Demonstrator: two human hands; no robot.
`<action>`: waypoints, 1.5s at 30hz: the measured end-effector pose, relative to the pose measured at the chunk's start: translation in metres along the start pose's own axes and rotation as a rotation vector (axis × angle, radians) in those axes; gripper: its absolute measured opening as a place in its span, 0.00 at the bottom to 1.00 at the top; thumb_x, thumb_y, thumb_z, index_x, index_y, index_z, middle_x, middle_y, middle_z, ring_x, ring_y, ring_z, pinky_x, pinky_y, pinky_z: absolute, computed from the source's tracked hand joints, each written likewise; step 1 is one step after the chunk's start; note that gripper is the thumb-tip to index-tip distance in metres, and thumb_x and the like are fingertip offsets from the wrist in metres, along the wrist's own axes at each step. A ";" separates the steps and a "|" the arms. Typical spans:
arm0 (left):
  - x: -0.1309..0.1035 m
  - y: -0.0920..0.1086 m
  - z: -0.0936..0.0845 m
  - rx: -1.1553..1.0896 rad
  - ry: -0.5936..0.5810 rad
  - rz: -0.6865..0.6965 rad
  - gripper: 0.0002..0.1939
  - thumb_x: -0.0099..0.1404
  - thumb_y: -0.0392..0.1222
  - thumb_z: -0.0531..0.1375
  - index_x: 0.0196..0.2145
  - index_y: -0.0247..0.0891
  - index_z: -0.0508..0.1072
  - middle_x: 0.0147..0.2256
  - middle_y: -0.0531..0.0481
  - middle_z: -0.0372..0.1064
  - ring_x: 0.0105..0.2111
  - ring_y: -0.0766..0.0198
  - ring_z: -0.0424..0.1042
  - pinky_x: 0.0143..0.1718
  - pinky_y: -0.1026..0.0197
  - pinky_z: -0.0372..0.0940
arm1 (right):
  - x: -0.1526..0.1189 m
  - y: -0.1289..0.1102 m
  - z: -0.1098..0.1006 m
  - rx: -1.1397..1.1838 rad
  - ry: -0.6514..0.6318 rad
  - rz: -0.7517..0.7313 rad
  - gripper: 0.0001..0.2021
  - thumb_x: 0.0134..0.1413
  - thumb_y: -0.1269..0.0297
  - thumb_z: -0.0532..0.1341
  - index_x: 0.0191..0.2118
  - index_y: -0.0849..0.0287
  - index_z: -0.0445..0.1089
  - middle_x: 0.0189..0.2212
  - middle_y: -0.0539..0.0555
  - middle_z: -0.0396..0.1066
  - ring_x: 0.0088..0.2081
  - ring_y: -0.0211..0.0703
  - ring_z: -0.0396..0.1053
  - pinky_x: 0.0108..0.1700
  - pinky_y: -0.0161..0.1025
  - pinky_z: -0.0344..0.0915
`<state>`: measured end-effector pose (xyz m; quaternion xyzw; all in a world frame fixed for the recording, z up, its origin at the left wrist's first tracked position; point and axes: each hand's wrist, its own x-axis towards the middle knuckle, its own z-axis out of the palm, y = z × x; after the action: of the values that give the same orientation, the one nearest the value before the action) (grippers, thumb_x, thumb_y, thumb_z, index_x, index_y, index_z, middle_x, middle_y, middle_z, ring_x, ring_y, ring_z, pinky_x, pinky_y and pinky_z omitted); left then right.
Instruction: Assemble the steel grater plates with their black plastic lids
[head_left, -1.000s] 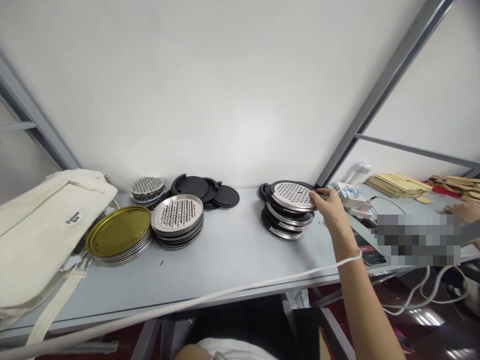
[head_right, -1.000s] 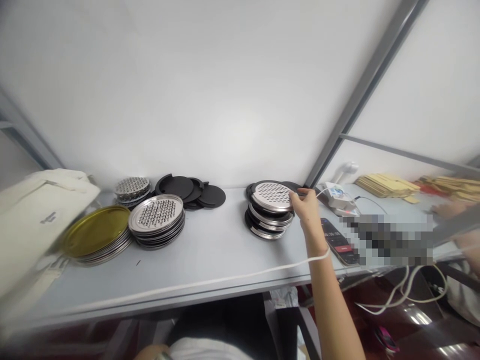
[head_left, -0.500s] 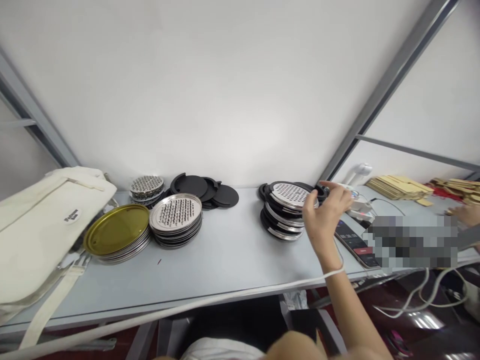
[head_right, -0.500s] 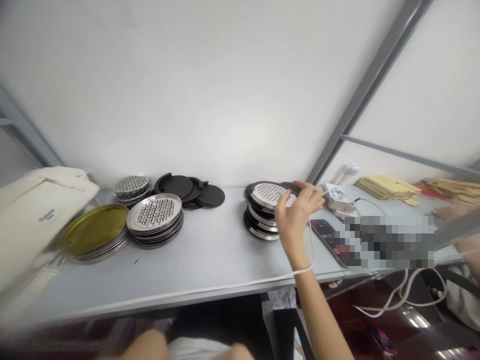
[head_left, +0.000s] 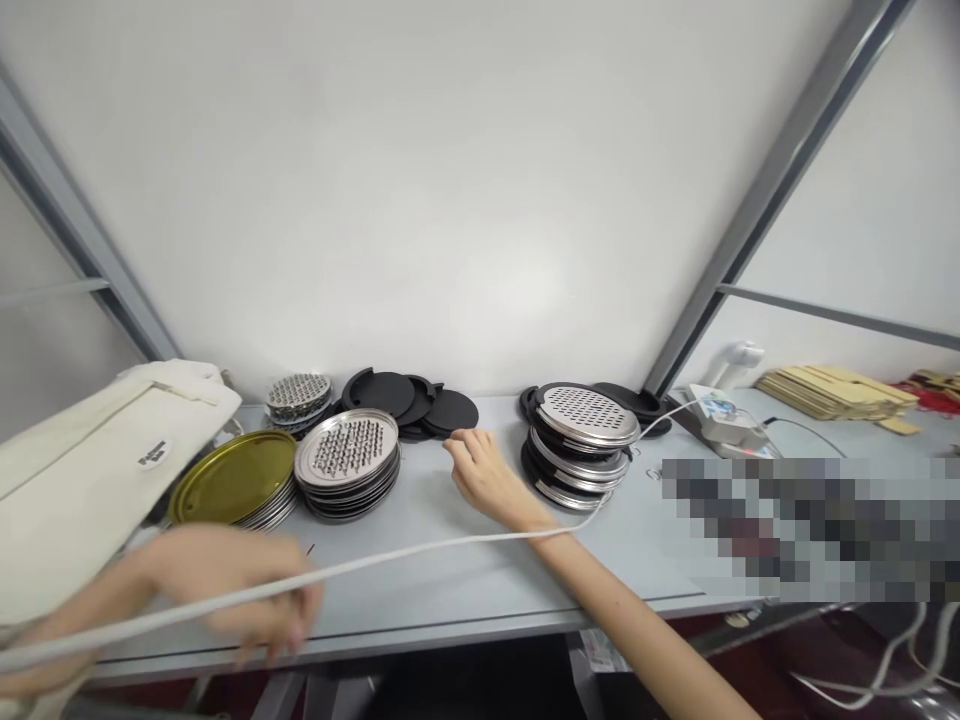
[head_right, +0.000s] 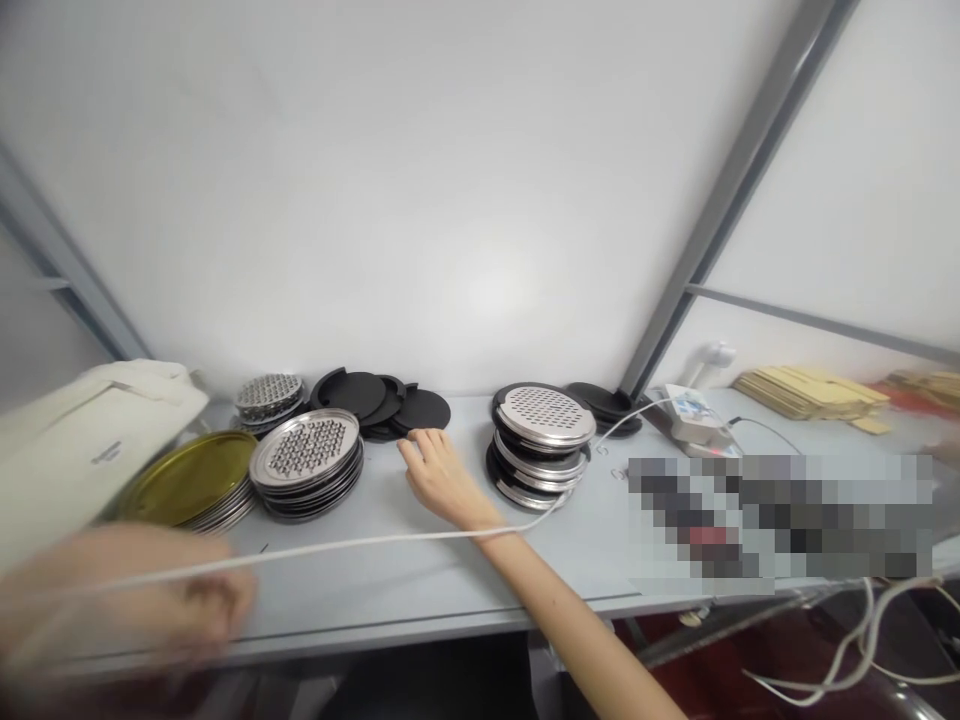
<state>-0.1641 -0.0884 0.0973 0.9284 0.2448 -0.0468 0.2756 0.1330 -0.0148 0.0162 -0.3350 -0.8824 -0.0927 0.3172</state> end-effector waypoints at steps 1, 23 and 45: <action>-0.010 -0.017 -0.015 -0.119 -0.038 -0.193 0.17 0.68 0.52 0.47 0.35 0.45 0.72 0.30 0.54 0.73 0.25 0.65 0.71 0.25 0.64 0.65 | 0.000 0.001 0.006 -0.009 -0.016 -0.023 0.17 0.55 0.80 0.47 0.48 0.62 0.63 0.44 0.63 0.62 0.44 0.53 0.58 0.46 0.49 0.58; -0.022 -0.175 -0.065 0.693 0.628 -0.595 0.10 0.66 0.41 0.49 0.37 0.35 0.67 0.38 0.47 0.66 0.39 0.59 0.63 0.42 0.58 0.54 | -0.020 0.014 0.041 0.255 -0.032 0.118 0.13 0.53 0.79 0.48 0.42 0.59 0.61 0.37 0.57 0.62 0.40 0.49 0.59 0.43 0.45 0.61; 0.003 -0.126 -0.108 1.075 0.899 -0.564 0.17 0.71 0.42 0.43 0.44 0.29 0.66 0.40 0.42 0.66 0.43 0.57 0.61 0.45 0.53 0.56 | -0.018 0.019 0.047 0.612 0.051 0.333 0.07 0.58 0.70 0.50 0.40 0.58 0.62 0.35 0.56 0.67 0.36 0.45 0.65 0.42 0.44 0.63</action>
<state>-0.2270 0.0628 0.1263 0.7669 0.5054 0.1549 -0.3639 0.1322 0.0078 -0.0324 -0.3615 -0.7941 0.2208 0.4358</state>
